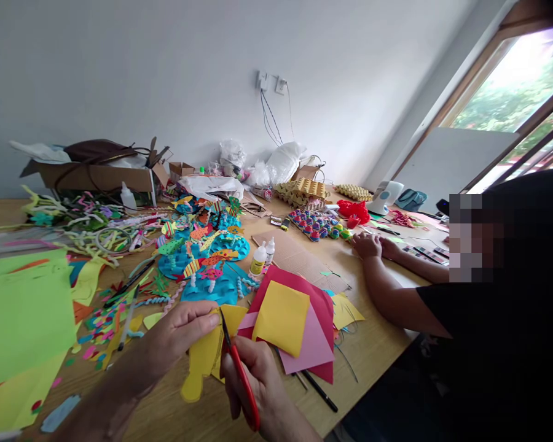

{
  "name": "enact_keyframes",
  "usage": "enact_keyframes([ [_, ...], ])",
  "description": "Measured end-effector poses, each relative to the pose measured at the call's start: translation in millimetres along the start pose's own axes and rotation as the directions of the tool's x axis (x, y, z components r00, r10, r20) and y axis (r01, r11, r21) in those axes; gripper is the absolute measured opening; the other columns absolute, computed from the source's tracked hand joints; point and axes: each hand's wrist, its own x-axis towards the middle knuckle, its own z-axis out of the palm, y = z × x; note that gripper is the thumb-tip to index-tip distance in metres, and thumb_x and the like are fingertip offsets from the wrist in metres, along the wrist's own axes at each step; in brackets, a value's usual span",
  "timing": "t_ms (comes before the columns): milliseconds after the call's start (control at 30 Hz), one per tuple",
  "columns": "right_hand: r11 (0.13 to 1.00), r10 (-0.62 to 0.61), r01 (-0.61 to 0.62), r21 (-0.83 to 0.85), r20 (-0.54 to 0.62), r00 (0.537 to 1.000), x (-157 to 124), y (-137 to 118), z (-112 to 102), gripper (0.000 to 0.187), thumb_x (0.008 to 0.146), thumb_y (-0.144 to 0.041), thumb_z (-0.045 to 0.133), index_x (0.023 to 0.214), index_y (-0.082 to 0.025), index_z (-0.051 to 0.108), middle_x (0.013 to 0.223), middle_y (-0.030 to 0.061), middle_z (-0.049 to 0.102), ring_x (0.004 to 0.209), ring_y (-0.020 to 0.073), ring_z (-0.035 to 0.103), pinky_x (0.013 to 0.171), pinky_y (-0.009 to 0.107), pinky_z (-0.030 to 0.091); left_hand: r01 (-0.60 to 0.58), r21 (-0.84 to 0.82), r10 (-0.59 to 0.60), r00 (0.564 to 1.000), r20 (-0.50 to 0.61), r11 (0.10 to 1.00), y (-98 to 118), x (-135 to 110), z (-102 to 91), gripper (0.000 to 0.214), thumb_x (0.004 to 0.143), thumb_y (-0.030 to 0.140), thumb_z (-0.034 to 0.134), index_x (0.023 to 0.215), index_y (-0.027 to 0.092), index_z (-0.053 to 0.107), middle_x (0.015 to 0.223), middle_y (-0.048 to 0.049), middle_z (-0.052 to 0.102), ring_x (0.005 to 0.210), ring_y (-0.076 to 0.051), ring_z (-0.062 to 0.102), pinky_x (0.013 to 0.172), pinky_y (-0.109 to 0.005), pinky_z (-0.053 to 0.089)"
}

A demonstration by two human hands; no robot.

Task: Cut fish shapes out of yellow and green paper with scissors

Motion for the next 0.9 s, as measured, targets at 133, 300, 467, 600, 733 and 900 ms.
enact_keyframes([
  [133, 1.0, 0.003, -0.003, 0.005, 0.012, 1.0, -2, 1, -1, 0.043, 0.086, -0.05, 0.051, 0.059, -0.018, 0.041, 0.042, -0.0067, 0.038, 0.034, 0.0045, 0.034, 0.032, 0.012, 0.027, -0.012, 0.048, 0.015, 0.998, -0.061, 0.999, -1, 0, 0.2, 0.027, 0.07, 0.043, 0.063, 0.056, 0.02, 0.06, 0.057, 0.0013, 0.056, 0.058, -0.016, 0.051, 0.053, -0.023, 0.043],
  [300, 1.0, -0.009, 0.009, -0.01, 0.033, 0.999, -1, 1, -3, 0.046, 0.085, -0.057, 0.049, 0.064, -0.017, 0.045, 0.044, -0.0065, 0.041, 0.035, 0.005, 0.037, 0.033, 0.013, 0.028, 0.004, -0.036, 0.0, 0.994, 0.114, 0.999, -7, 4, -1.4, 0.031, 0.075, 0.044, 0.059, 0.06, 0.018, 0.058, 0.053, 0.004, 0.05, 0.05, -0.011, 0.042, 0.049, -0.021, 0.035],
  [467, 0.999, -0.021, 0.023, -0.034, 0.041, 0.999, -1, -4, -5, 0.047, 0.086, -0.058, 0.046, 0.061, -0.018, 0.041, 0.044, -0.007, 0.038, 0.036, 0.0047, 0.034, 0.034, 0.013, 0.029, 0.061, -0.141, -0.029, 0.975, 0.221, 0.988, -14, 4, -4.7, 0.027, 0.077, 0.04, 0.062, 0.065, 0.016, 0.06, 0.057, 0.0039, 0.053, 0.052, -0.009, 0.043, 0.05, -0.019, 0.033],
  [600, 0.998, -0.013, 0.017, -0.06, 0.057, 0.998, -5, -4, -7, 0.047, 0.087, -0.056, 0.045, 0.06, -0.018, 0.04, 0.044, -0.0071, 0.036, 0.036, 0.0044, 0.034, 0.034, 0.013, 0.029, 0.13, -0.179, -0.082, 0.964, 0.254, 0.975, -16, 4, -6.1, 0.027, 0.076, 0.043, 0.062, 0.07, 0.016, 0.063, 0.061, 0.0023, 0.057, 0.054, -0.011, 0.047, 0.053, -0.021, 0.037],
  [733, 0.999, -0.024, 0.028, -0.038, 0.102, 0.994, -9, -2, -11, 0.048, 0.087, -0.057, 0.043, 0.06, -0.018, 0.039, 0.045, -0.007, 0.036, 0.036, 0.0041, 0.033, 0.034, 0.013, 0.027, 0.11, -0.128, -0.073, 0.961, 0.266, 0.986, -15, 3, -5.2, 0.026, 0.076, 0.04, 0.061, 0.069, 0.016, 0.066, 0.061, 0.0007, 0.059, 0.055, -0.012, 0.048, 0.055, -0.023, 0.038],
  [900, 1.0, -0.008, 0.011, -0.02, 0.136, 0.991, -12, 2, -19, 0.043, 0.087, -0.054, 0.046, 0.062, -0.019, 0.041, 0.048, -0.0068, 0.036, 0.036, 0.0045, 0.033, 0.034, 0.014, 0.027, 0.138, -0.097, -0.105, 0.952, 0.289, 0.986, -16, 5, -3.8, 0.026, 0.075, 0.041, 0.06, 0.07, 0.016, 0.068, 0.061, 0.0, 0.061, 0.053, -0.012, 0.046, 0.053, -0.023, 0.035],
])
